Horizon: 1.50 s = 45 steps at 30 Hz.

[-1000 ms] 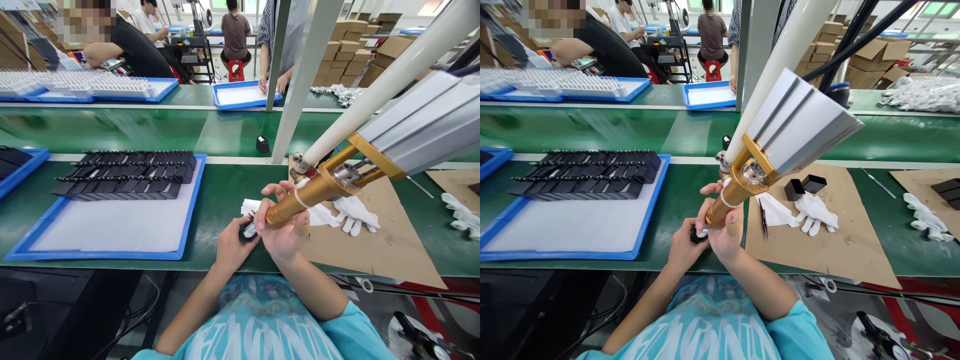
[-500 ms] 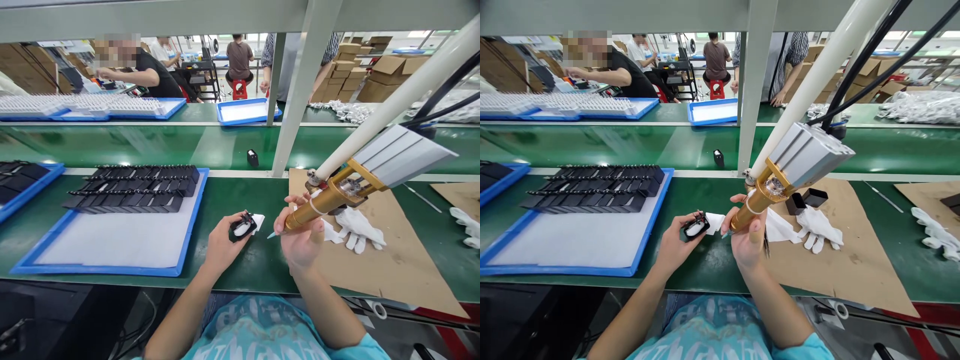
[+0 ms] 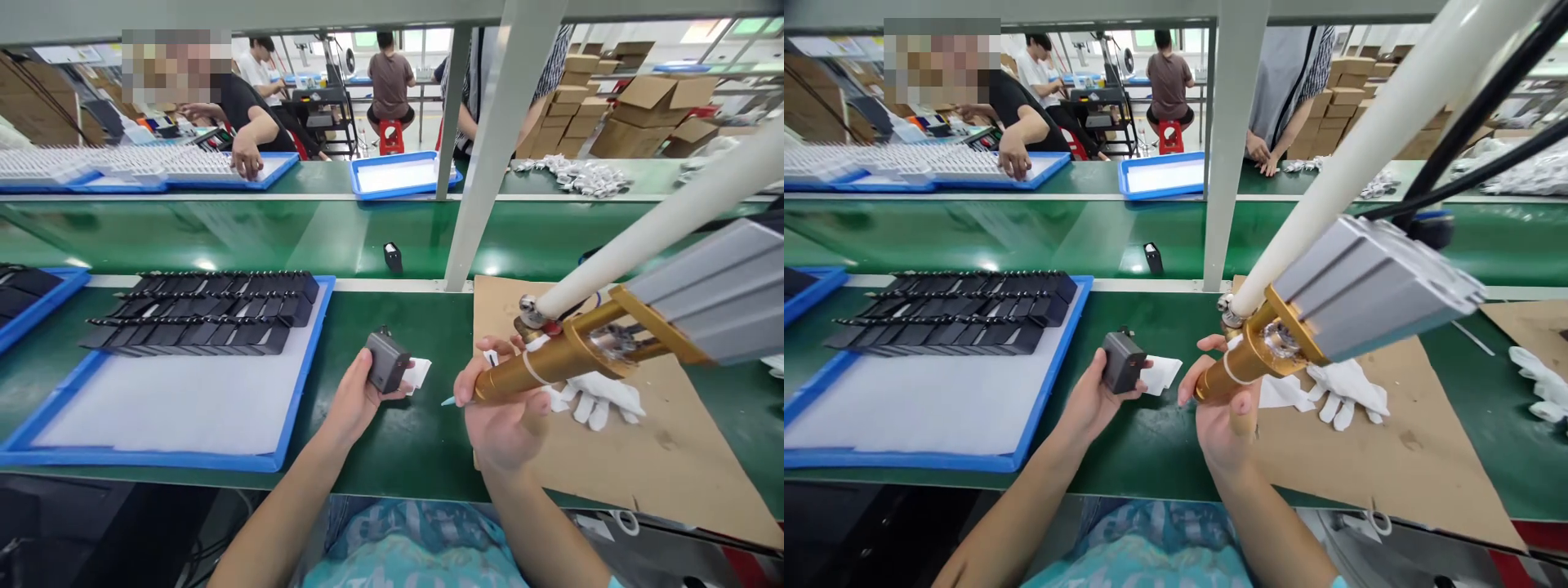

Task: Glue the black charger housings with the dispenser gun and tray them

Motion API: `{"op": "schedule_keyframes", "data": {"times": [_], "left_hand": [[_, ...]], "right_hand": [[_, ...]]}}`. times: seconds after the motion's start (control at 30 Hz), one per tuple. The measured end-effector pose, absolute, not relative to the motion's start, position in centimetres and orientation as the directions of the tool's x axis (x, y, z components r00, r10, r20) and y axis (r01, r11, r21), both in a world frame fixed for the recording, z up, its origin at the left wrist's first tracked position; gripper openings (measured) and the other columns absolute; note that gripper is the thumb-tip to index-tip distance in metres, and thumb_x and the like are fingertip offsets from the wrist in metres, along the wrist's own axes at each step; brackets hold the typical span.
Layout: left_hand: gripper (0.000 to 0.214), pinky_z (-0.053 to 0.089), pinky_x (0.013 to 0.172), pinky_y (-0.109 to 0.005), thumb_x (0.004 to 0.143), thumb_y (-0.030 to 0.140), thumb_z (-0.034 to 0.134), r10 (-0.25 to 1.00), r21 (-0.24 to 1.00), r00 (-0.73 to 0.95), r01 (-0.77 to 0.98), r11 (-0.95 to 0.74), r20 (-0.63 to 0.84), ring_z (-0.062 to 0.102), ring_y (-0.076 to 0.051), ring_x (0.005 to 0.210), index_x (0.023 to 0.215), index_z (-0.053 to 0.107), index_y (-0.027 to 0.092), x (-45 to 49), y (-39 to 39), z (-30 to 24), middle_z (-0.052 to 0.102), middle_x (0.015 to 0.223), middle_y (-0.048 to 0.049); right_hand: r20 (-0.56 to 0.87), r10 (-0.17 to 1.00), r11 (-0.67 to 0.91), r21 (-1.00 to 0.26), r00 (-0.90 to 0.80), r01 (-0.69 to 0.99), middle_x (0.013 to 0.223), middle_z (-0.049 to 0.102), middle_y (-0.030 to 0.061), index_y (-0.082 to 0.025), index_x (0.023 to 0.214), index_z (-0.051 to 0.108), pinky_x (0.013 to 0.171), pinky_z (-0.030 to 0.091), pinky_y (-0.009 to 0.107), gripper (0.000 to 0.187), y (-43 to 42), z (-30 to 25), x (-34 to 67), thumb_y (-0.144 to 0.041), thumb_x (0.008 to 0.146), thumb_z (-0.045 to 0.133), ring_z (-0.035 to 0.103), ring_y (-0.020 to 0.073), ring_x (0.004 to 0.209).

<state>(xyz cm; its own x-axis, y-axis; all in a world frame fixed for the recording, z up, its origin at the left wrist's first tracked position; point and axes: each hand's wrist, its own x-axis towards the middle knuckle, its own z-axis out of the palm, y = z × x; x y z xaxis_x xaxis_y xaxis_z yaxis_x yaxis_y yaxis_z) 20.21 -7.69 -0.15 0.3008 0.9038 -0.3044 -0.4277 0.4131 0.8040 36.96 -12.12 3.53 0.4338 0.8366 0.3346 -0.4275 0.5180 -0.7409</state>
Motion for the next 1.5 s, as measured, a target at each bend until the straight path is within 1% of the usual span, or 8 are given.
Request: {"op": "schedule_keyframes", "data": {"times": [0.1, 0.23, 0.63, 1.03, 1.13, 1.3, 1.4, 1.5], "left_hand": [[0.045, 0.055, 0.05, -0.023, 0.095, 0.052, 0.046, 0.826, 0.648, 0.372, -0.512, 0.563, -0.424, 0.067, -0.015, 0.05, 0.095, 0.063, 0.011, 20.1, -7.3, 0.5, 0.073, 0.072, -0.0094], [0.051, 0.05, 0.042, -0.019, 0.099, 0.051, 0.033, 0.786, 0.539, 0.423, -0.573, 0.617, -0.45, 0.059, -0.011, 0.04, 0.087, 0.064, 0.012, 19.7, -7.1, 1.1, 0.065, 0.057, -0.0043], [0.049, 0.04, 0.034, -0.016, 0.093, 0.058, 0.044, 0.797, 0.562, 0.477, -0.567, 0.602, -0.371, 0.05, -0.008, 0.031, 0.081, 0.061, 0.014, 19.4, -7.4, 1.2, 0.057, 0.05, 0.0005], [0.051, 0.04, 0.035, -0.015, 0.099, 0.053, 0.032, 0.793, 0.508, 0.444, -0.61, 0.608, -0.416, 0.048, -0.007, 0.031, 0.083, 0.061, 0.015, 19.6, -7.2, 1.6, 0.057, 0.049, -0.0001], [0.051, 0.04, 0.035, -0.015, 0.1, 0.052, 0.03, 0.798, 0.504, 0.419, -0.621, 0.6, -0.433, 0.049, -0.007, 0.031, 0.085, 0.061, 0.014, 19.6, -7.1, 1.6, 0.058, 0.05, -0.0004], [0.048, 0.043, 0.037, -0.016, 0.099, 0.051, 0.034, 0.803, 0.509, 0.355, -0.633, 0.584, -0.479, 0.051, -0.008, 0.034, 0.089, 0.062, 0.014, 19.6, -6.7, 1.5, 0.061, 0.054, -0.0021], [0.047, 0.045, 0.039, -0.016, 0.1, 0.048, 0.033, 0.821, 0.525, 0.299, -0.652, 0.547, -0.486, 0.054, -0.009, 0.037, 0.094, 0.064, 0.013, 19.7, -6.6, 1.6, 0.065, 0.057, -0.0046], [0.046, 0.047, 0.041, -0.017, 0.098, 0.049, 0.04, 0.844, 0.55, 0.258, -0.662, 0.509, -0.471, 0.055, -0.009, 0.038, 0.096, 0.065, 0.011, 19.7, -6.7, 1.6, 0.067, 0.06, -0.0061]], "right_hand": [[0.317, 0.843, 0.504, -0.748, 0.436, -0.432, 0.104, 0.054, 0.0007, -0.031, 0.111, 0.056, 0.04, 0.041, 0.027, 0.043, -12.2, 3.5, 37.0, -0.062, 0.082, 0.055, 0.056, 0.0084, 0.047], [0.311, 0.847, 0.49, -0.771, 0.432, -0.407, 0.105, 0.053, 0.0011, -0.031, 0.111, 0.057, 0.041, 0.04, 0.027, 0.044, -12.4, 3.5, 37.1, -0.064, 0.082, 0.053, 0.055, 0.0083, 0.048], [0.311, 0.831, 0.491, -0.801, 0.461, -0.344, 0.104, 0.052, 0.0017, -0.034, 0.114, 0.056, 0.041, 0.042, 0.029, 0.044, -12.3, 3.3, 37.1, -0.064, 0.083, 0.049, 0.053, 0.0084, 0.048], [0.3, 0.828, 0.496, -0.787, 0.474, -0.368, 0.105, 0.055, 0.0019, -0.033, 0.117, 0.054, 0.042, 0.041, 0.029, 0.048, -12.2, 3.1, 37.2, -0.064, 0.081, 0.053, 0.055, 0.0098, 0.047], [0.325, 0.774, 0.537, -0.791, 0.544, -0.292, 0.11, 0.056, 0.0033, -0.031, 0.115, 0.056, 0.051, 0.046, 0.032, 0.048, -11.8, 2.8, 37.2, -0.065, 0.08, 0.054, 0.06, 0.0127, 0.055], [0.367, 0.645, 0.574, -0.812, 0.67, -0.107, 0.117, 0.055, 0.0035, -0.03, 0.114, 0.056, 0.087, 0.048, 0.041, 0.04, -10.8, 2.7, 37.6, -0.051, 0.081, 0.061, 0.064, 0.0188, 0.091], [0.325, 0.624, 0.538, -0.838, 0.711, -0.089, 0.111, 0.059, 0.0015, -0.031, 0.113, 0.057, 0.091, 0.046, 0.037, 0.031, -10.0, 2.7, 38.4, -0.035, 0.083, 0.063, 0.061, 0.017, 0.101], [0.278, 0.632, 0.476, -0.876, 0.724, -0.079, 0.113, 0.061, 0.0008, -0.032, 0.117, 0.056, 0.097, 0.044, 0.037, 0.036, -9.1, 2.6, 39.7, -0.027, 0.082, 0.064, 0.06, 0.0159, 0.108]]}}
